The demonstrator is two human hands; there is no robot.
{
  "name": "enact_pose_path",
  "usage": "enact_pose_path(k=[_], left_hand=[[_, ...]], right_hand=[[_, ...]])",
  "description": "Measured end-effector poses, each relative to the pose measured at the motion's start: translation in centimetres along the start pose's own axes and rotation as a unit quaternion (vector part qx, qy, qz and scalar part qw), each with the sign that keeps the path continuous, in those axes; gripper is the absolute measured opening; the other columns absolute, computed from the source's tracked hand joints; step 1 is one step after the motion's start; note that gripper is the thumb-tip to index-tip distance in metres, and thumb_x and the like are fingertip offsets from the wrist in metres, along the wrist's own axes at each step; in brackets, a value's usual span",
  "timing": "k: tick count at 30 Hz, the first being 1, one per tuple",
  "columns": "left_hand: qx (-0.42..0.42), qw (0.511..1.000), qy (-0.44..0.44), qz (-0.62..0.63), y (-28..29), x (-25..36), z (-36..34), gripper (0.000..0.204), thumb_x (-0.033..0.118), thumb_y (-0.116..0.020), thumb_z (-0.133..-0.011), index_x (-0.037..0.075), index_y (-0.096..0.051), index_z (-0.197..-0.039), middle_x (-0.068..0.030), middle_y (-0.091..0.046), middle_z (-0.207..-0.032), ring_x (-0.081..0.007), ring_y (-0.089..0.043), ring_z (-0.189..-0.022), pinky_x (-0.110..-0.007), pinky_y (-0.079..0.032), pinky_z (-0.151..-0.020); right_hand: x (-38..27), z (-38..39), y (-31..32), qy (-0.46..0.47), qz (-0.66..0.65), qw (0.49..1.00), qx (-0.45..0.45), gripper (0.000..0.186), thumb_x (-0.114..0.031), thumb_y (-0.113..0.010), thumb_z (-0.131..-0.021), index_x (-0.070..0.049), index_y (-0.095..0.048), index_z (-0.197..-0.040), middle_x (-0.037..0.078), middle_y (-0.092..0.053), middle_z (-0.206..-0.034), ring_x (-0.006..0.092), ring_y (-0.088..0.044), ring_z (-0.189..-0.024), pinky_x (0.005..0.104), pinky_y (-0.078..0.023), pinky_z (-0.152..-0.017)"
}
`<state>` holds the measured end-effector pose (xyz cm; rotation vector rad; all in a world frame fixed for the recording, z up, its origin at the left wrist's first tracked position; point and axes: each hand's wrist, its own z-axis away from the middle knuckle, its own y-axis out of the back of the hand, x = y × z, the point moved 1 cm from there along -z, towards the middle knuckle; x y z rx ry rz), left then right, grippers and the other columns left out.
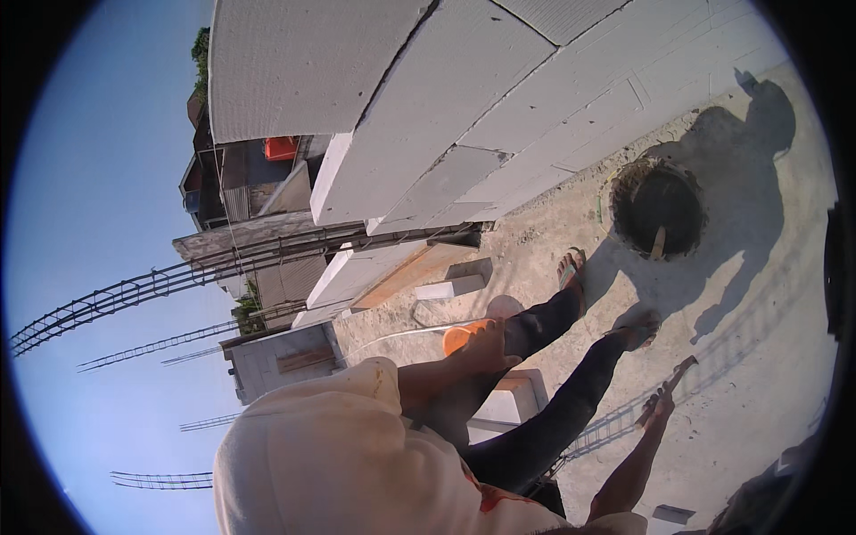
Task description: The person is working on a construction site, initially securing metal rebar with wire using pliers and a hammer. Later, the person applies mortar from a bucket onto a concrete surface and places white rectangular tiles, tapping them into position with a hammer.
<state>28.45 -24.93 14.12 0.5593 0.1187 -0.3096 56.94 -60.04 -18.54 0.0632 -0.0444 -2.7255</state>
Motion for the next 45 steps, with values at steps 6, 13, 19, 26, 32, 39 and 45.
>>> enact_pose_path(k=[6, 13, 19, 26, 32, 39, 45], left_hand=[[0.031, 0.959, -0.255, 0.123, 8.1, -2.4, 4.9, 0.067, 0.038, -0.075, -0.089, -0.001, -0.054, -0.140, -0.0274, -0.062, -0.132, -0.0454, -0.064, -0.117, -0.054, -0.052, -0.098], [0.342, 0.817, -0.417, 0.206, 35.8, -5.0, 21.4, 0.036, 0.025, -0.068, -0.099, 0.006, -0.063, -0.130, -0.0152, -0.069, -0.121, -0.0295, -0.071, -0.104, -0.043, -0.058, -0.091], [0.502, 0.727, -0.433, 0.179, 55.7, -13.8, 21.1, 0.043, 0.037, -0.061, -0.104, 0.013, -0.060, -0.141, -0.0125, -0.071, -0.126, -0.0267, -0.070, -0.107, -0.042, -0.057, -0.095], [0.383, 0.727, -0.561, 0.097, 62.4, -10.6, 12.9, 0.049, 0.039, -0.061, -0.104, 0.011, -0.058, -0.143, -0.0148, -0.071, -0.127, -0.0294, -0.069, -0.111, -0.044, -0.055, -0.099], [0.289, 0.744, -0.593, 0.103, 62.1, -8.0, 10.9, 0.050, 0.040, -0.061, -0.103, 0.010, -0.058, -0.144, -0.0154, -0.070, -0.128, -0.0301, -0.069, -0.112, -0.044, -0.054, -0.099], [0.238, 0.750, -0.608, 0.107, 62.1, -6.6, 10.3, 0.051, 0.040, -0.062, -0.103, 0.009, -0.057, -0.144, -0.0162, -0.070, -0.129, -0.0309, -0.069, -0.112, -0.045, -0.054, -0.100], [0.216, 0.759, -0.605, 0.111, 62.0, -6.1, 9.9, 0.053, 0.040, -0.062, -0.103, 0.009, -0.057, -0.145, -0.0168, -0.069, -0.130, -0.0316, -0.068, -0.113, -0.045, -0.053, -0.101]], right_hand=[[-3.3, 32.0, -12.1, 0.323, 0.272, 0.906, -0.038, 0.042, -0.047, -0.059, -0.104, -0.006, -0.056, -0.092, -0.001, -0.047, -0.062, 0.0105, -0.048, -0.048, 0.0318, -0.038, -0.041], [-7.1, 43.3, -19.2, 0.423, 0.369, 0.826, -0.045, 0.045, -0.045, -0.067, -0.100, -0.003, -0.061, -0.113, 0.003, -0.056, -0.065, 0.0115, -0.052, -0.049, 0.0323, -0.041, -0.045], [-9.1, 55.3, -27.4, 0.490, 0.399, 0.775, 0.002, 0.041, -0.042, -0.066, -0.101, -0.004, -0.063, -0.117, 0.009, -0.065, -0.077, 0.0219, -0.063, -0.066, 0.0384, -0.047, -0.059], [-6.5, 60.2, -37.1, 0.573, 0.367, 0.732, -0.039, 0.035, -0.037, -0.066, -0.102, -0.003, -0.064, -0.111, 0.001, -0.061, -0.075, 0.0059, -0.050, -0.056, 0.0292, -0.039, -0.048], [-6.5, 64.8, -43.6, 0.479, 0.241, 0.840, -0.084, 0.033, -0.037, -0.056, -0.106, -0.005, -0.059, -0.112, 0.000, -0.053, -0.069, 0.0086, -0.050, -0.048, 0.0259, -0.042, -0.043], [-9.5, 65.3, -50.2, 0.408, -0.123, 0.887, -0.180, 0.028, -0.039, -0.052, -0.107, -0.011, -0.050, -0.104, 0.004, -0.054, -0.076, 0.0164, -0.051, -0.054, 0.0336, -0.046, -0.048], [-8.6, 65.6, -57.7, 0.316, -0.278, 0.884, -0.202, 0.026, -0.038, -0.049, -0.107, -0.012, -0.049, -0.106, 0.003, -0.050, -0.076, 0.0177, -0.049, -0.058, 0.0373, -0.047, -0.053]])
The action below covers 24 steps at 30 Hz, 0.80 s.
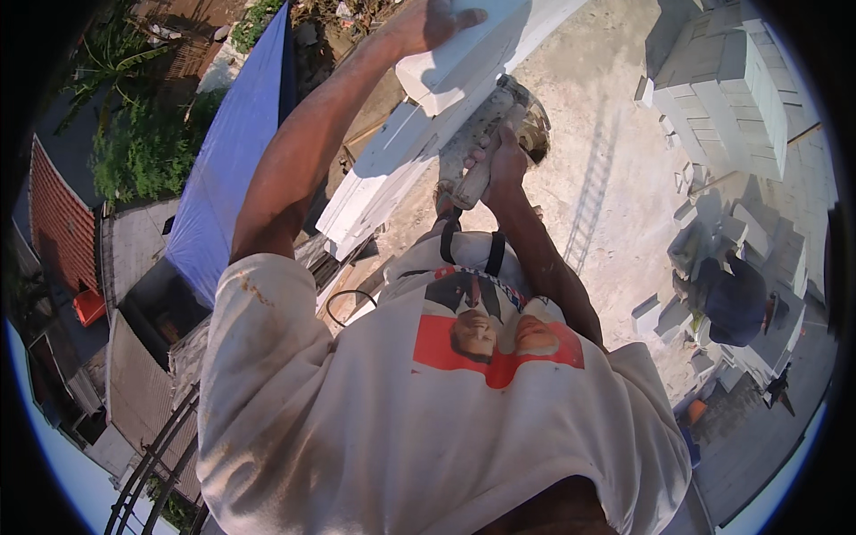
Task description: The person is working on a construction site, initially securing metal rebar with wire using pliers and a hammer. Later, the person applies mortar from a bucket onto a concrete surface and places white rectangular tiles, tapping them into position with a hammer.
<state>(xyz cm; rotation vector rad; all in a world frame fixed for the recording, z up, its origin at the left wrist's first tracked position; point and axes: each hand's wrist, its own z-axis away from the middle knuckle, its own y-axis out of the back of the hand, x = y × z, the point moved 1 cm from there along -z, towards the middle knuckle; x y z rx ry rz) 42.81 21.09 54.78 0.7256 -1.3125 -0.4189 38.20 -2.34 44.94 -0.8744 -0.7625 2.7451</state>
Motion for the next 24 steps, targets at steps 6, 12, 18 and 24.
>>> enact_pose_path(k=[6, 12, 18, 24], left_hand=[[-0.001, 1.000, 0.012, 0.009, 0.5, -0.3, 0.2, 0.054, 0.041, -0.062, -0.102, 0.008, -0.056, -0.145, -0.0174, -0.069, -0.131, -0.0323, -0.068, -0.114, -0.045, -0.053, -0.102], [-0.004, 1.000, 0.014, 0.017, 0.5, -0.5, -0.1, 0.056, 0.041, -0.063, -0.102, 0.007, -0.056, -0.145, -0.0181, -0.068, -0.131, -0.0330, -0.068, -0.114, -0.045, -0.052, -0.102], [-0.007, 1.000, 0.020, 0.019, 0.6, -0.7, 0.0, 0.057, 0.042, -0.063, -0.102, 0.006, -0.055, -0.146, -0.0187, -0.068, -0.132, -0.0337, -0.068, -0.115, -0.046, -0.052, -0.103], [-0.008, 1.000, 0.015, 0.010, 0.6, -0.5, -0.1, 0.058, 0.042, -0.064, -0.101, 0.005, -0.055, -0.146, -0.0194, -0.067, -0.133, -0.0344, -0.067, -0.116, -0.046, -0.052, -0.104]], right_hand=[[1.7, -0.2, -1.8, -0.028, 0.008, 0.999, -0.025, 0.028, -0.039, -0.047, -0.108, -0.012, -0.050, -0.107, 0.002, -0.051, -0.079, 0.0174, -0.050, -0.059, 0.0366, -0.047, -0.053], [1.7, -1.6, -1.4, -0.025, -0.034, 0.997, -0.057, 0.028, -0.039, -0.048, -0.108, -0.011, -0.052, -0.106, 0.001, -0.050, -0.079, 0.0163, -0.051, -0.059, 0.0361, -0.048, -0.055], [1.0, -1.3, -1.5, -0.023, -0.020, 0.999, -0.028, 0.026, -0.036, -0.047, -0.108, -0.012, -0.051, -0.102, 0.000, -0.049, -0.078, 0.0149, -0.051, -0.059, 0.0345, -0.048, -0.056], [0.4, -2.1, -1.1, -0.049, -0.008, 0.998, -0.047, 0.027, -0.036, -0.046, -0.108, -0.010, -0.051, -0.107, 0.002, -0.050, -0.076, 0.0156, -0.051, -0.058, 0.0341, -0.047, -0.053]])
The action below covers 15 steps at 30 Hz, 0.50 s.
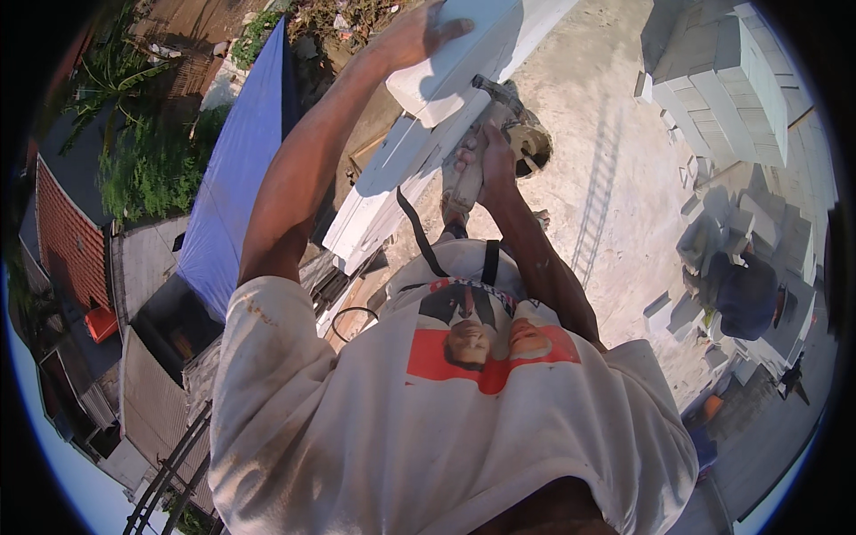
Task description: The person is working on a construction site, initially securing metal rebar with wire using pliers and a hammer. Later, the person applies mortar from a bucket onto a concrete surface and places white rectangular tiles, tapping them into position with a hammer.
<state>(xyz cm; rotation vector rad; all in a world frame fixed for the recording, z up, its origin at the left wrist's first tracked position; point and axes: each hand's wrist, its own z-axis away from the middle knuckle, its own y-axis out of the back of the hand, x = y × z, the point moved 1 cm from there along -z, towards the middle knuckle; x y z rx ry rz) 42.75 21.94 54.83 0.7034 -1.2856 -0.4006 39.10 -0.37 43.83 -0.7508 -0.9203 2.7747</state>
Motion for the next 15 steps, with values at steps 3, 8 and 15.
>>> enact_pose_path(k=[3, 8, 15], left_hand=[[0.029, 0.999, -0.019, -0.036, 0.0, 0.6, -0.6, 0.059, 0.042, -0.064, -0.101, 0.005, -0.055, -0.146, -0.0197, -0.067, -0.133, -0.0347, -0.067, -0.116, -0.046, -0.051, -0.104], [0.184, 0.959, -0.124, -0.179, -1.0, -0.3, -2.2, 0.077, 0.044, -0.071, -0.094, -0.003, -0.046, -0.150, -0.0283, -0.058, -0.140, -0.0407, -0.064, -0.121, -0.046, -0.050, -0.105], [0.075, 0.957, -0.016, -0.279, -3.3, 5.4, -2.9, 0.091, 0.027, -0.079, -0.083, -0.001, -0.035, -0.158, -0.0335, -0.052, -0.132, -0.0490, -0.064, -0.114, -0.049, -0.056, -0.095]], right_hand=[[0.4, -1.3, 1.1, 0.004, -0.036, 0.999, -0.003, 0.033, -0.036, -0.050, -0.106, -0.004, -0.051, -0.116, 0.005, -0.051, -0.078, 0.0175, -0.052, -0.056, 0.0364, -0.047, -0.051], [1.2, -2.3, 1.4, 0.000, -0.042, 0.999, -0.010, 0.035, -0.037, -0.050, -0.107, -0.004, -0.052, -0.117, 0.005, -0.052, -0.078, 0.0182, -0.053, -0.056, 0.0381, -0.048, -0.051], [-4.5, -6.8, 2.7, 0.058, -0.059, 0.996, 0.015, 0.036, -0.039, -0.050, -0.106, -0.004, -0.052, -0.116, 0.006, -0.052, -0.078, 0.0195, -0.055, -0.058, 0.0391, -0.051, -0.053]])
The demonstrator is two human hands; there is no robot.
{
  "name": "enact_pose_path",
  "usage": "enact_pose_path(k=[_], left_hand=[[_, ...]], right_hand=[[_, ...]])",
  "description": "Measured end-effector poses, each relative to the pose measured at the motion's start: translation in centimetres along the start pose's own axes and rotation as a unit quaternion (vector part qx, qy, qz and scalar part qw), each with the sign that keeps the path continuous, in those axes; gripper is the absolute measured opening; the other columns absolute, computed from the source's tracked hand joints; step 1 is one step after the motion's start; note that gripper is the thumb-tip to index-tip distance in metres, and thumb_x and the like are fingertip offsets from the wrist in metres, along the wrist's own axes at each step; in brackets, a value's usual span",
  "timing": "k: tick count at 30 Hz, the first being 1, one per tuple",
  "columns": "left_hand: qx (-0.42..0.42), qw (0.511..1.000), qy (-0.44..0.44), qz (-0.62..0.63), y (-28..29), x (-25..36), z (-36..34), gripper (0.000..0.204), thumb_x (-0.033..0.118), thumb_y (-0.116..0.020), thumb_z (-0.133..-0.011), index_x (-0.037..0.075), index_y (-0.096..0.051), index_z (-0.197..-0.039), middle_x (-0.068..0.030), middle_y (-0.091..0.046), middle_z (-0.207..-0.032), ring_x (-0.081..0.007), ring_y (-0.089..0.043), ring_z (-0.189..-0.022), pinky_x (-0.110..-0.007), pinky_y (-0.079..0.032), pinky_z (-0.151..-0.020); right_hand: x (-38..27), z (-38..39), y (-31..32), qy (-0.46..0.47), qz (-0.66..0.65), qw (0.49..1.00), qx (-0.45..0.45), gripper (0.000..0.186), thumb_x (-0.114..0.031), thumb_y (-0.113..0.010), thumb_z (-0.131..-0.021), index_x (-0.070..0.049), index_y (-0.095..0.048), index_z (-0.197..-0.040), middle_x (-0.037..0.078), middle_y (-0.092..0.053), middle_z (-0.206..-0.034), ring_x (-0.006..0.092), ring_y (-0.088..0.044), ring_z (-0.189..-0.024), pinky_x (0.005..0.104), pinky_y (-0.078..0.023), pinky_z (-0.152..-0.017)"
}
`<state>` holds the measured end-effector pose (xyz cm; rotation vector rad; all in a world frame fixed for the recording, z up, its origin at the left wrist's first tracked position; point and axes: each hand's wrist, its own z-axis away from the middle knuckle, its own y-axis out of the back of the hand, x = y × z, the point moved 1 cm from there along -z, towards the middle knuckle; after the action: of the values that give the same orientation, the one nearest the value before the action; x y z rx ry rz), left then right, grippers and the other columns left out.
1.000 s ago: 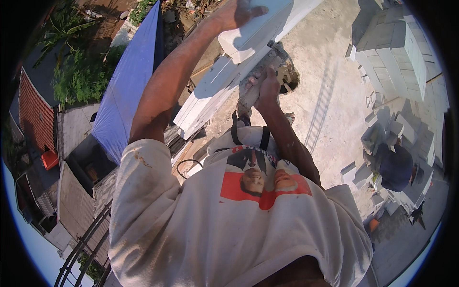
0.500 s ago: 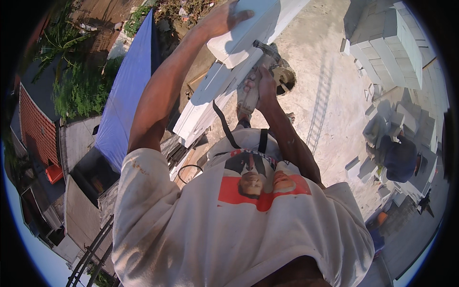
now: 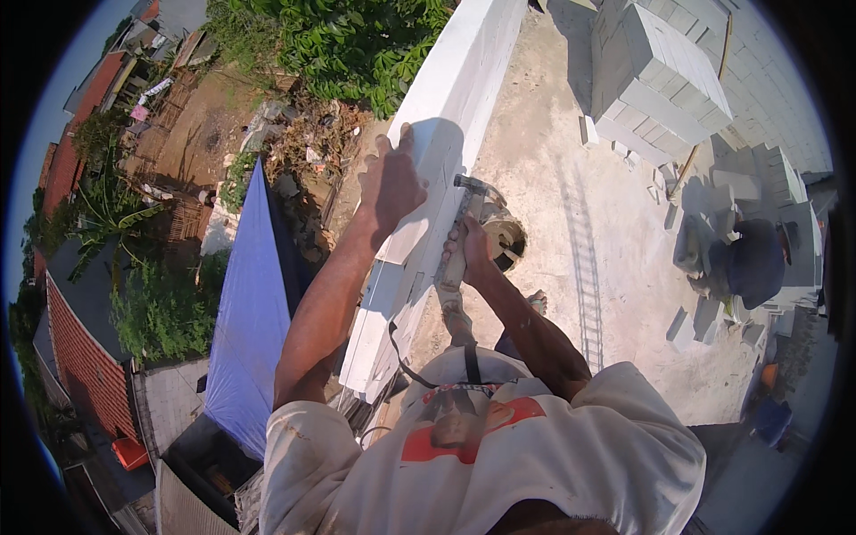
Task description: The person is working on a construction site, initially securing metal rebar with wire using pliers and a hammer. Later, the person applies mortar from a bucket onto a concrete surface and places white rectangular tiles, tapping them into position with a hammer.
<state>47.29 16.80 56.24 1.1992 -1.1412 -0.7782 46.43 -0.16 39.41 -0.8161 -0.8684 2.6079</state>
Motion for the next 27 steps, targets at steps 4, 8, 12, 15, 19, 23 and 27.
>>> enact_pose_path(k=[4, 8, 12, 15, 19, 23, 27], left_hand=[[0.013, 0.996, 0.030, -0.082, -0.6, 0.6, 0.0, 0.092, 0.017, -0.077, -0.081, 0.001, -0.033, -0.160, -0.0324, -0.049, -0.134, -0.0486, -0.066, -0.106, -0.051, -0.057, -0.091], [-0.049, 0.996, 0.068, -0.032, 0.6, 1.4, -0.2, 0.089, 0.012, -0.073, -0.083, 0.010, -0.033, -0.162, -0.0286, -0.046, -0.140, -0.0497, -0.062, -0.116, -0.057, -0.055, -0.091], [-0.022, 0.997, 0.058, -0.049, 0.3, 1.0, -0.2, 0.089, 0.013, -0.073, -0.082, 0.010, -0.032, -0.162, -0.0281, -0.047, -0.138, -0.0504, -0.062, -0.110, -0.058, -0.055, -0.089], [-0.021, 0.996, 0.063, -0.052, 0.6, 1.2, -0.1, 0.088, 0.014, -0.073, -0.083, 0.011, -0.033, -0.162, -0.0272, -0.048, -0.136, -0.0497, -0.063, -0.108, -0.058, -0.056, -0.088], [-0.025, 0.996, 0.071, -0.047, 0.8, 1.4, 0.2, 0.089, 0.015, -0.074, -0.083, 0.012, -0.032, -0.162, -0.0256, -0.048, -0.136, -0.0486, -0.063, -0.108, -0.058, -0.056, -0.087], [-0.030, 0.996, 0.079, -0.030, 0.5, 1.2, 0.1, 0.091, 0.016, -0.075, -0.083, 0.013, -0.030, -0.163, -0.0245, -0.047, -0.137, -0.0482, -0.062, -0.110, -0.058, -0.056, -0.086], [-0.018, 0.996, 0.072, -0.049, 0.5, 1.1, 0.2, 0.092, 0.016, -0.076, -0.083, 0.013, -0.030, -0.163, -0.0241, -0.047, -0.138, -0.0489, -0.061, -0.112, -0.059, -0.055, -0.088]], right_hand=[[-3.4, -1.0, -3.2, 0.069, -0.001, 0.997, 0.034, 0.028, -0.038, -0.047, -0.107, -0.011, -0.052, -0.100, 0.001, -0.049, -0.072, 0.0161, -0.050, -0.053, 0.0359, -0.048, -0.051], [-5.0, -3.1, -4.5, 0.070, 0.001, 0.997, 0.017, 0.027, -0.036, -0.048, -0.107, -0.009, -0.051, -0.104, 0.003, -0.050, -0.075, 0.0173, -0.051, -0.055, 0.0368, -0.049, -0.051], [-5.5, -4.4, -4.6, 0.081, 0.019, 0.996, -0.013, 0.030, -0.036, -0.048, -0.105, -0.007, -0.051, -0.108, 0.006, -0.050, -0.078, 0.0203, -0.056, -0.059, 0.0393, -0.052, -0.052], [-5.3, -5.5, -5.5, 0.097, -0.055, 0.994, 0.011, 0.030, -0.037, -0.048, -0.106, -0.007, -0.051, -0.109, 0.006, -0.051, -0.080, 0.0202, -0.055, -0.061, 0.0387, -0.051, -0.054], [-6.9, -7.0, -4.4, 0.061, 0.008, 0.998, -0.021, 0.031, -0.038, -0.048, -0.106, -0.007, -0.050, -0.110, 0.006, -0.051, -0.081, 0.0201, -0.055, -0.062, 0.0385, -0.050, -0.054], [-7.2, -6.9, -5.1, 0.087, -0.036, 0.995, 0.008, 0.030, -0.035, -0.047, -0.107, -0.006, -0.051, -0.111, 0.005, -0.050, -0.078, 0.0190, -0.054, -0.058, 0.0372, -0.050, -0.051], [-9.0, -6.1, -5.2, 0.065, 0.038, 0.997, -0.031, 0.029, -0.033, -0.048, -0.107, -0.004, -0.050, -0.111, 0.004, -0.050, -0.076, 0.0175, -0.053, -0.055, 0.0371, -0.050, -0.050]])
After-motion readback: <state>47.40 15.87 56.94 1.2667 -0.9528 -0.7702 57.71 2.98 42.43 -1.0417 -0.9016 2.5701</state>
